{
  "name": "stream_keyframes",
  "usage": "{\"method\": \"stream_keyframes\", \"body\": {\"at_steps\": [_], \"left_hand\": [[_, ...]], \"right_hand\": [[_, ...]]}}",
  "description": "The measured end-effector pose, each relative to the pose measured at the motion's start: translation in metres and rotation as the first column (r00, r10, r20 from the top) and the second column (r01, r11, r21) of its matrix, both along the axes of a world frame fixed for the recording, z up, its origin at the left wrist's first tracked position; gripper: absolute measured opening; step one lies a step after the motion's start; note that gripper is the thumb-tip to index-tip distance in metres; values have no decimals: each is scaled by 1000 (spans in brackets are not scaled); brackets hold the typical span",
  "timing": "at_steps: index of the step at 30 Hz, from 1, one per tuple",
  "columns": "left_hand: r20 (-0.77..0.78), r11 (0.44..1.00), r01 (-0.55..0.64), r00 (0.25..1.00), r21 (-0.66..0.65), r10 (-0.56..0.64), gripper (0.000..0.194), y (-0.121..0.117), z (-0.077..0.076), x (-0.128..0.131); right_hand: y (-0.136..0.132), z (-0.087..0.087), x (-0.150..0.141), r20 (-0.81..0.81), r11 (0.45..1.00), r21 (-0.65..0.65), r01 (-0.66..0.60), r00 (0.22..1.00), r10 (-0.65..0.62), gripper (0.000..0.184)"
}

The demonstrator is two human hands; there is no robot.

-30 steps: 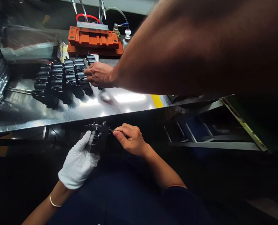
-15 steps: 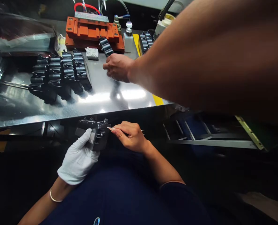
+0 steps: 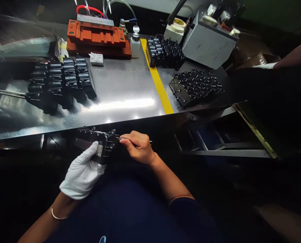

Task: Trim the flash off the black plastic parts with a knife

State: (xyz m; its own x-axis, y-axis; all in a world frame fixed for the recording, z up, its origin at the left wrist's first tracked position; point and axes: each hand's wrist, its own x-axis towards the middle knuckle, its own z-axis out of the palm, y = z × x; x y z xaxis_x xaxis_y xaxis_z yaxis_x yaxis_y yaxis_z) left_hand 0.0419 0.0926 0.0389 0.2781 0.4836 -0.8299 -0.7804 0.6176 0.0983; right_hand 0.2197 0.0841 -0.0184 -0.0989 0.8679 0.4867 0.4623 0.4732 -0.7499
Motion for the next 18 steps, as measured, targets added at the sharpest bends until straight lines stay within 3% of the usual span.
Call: {"method": "stream_keyframes", "body": {"at_steps": [5, 7, 10, 12, 15, 18], "left_hand": [[-49, 1000, 8, 999, 19, -8, 38, 2, -4, -1], [-44, 999, 38, 998, 30, -37, 40, -3, -9, -5], [-48, 993, 73, 996, 91, -69, 46, -14, -17, -9], [-97, 968, 81, 994, 238, -59, 46, -16, -21, -9], [-207, 858, 82, 978, 506, 28, 51, -12, -26, -4], [-285, 791, 98, 953, 604, 100, 57, -6, -29, 0]], "right_hand": [[4, -13, -5, -65, 996, -71, 49, 996, -54, 27], [11, -21, -2, -102, 983, -120, 138, 983, -151, 30], [17, -29, 7, -160, 921, -249, 300, 925, -344, 39], [14, -25, 11, -174, 911, -326, 252, 931, -320, 40], [0, -7, 10, -206, 918, -391, 62, 966, -153, 34], [-11, 11, 6, -205, 909, -415, -48, 978, -42, 32]]}}
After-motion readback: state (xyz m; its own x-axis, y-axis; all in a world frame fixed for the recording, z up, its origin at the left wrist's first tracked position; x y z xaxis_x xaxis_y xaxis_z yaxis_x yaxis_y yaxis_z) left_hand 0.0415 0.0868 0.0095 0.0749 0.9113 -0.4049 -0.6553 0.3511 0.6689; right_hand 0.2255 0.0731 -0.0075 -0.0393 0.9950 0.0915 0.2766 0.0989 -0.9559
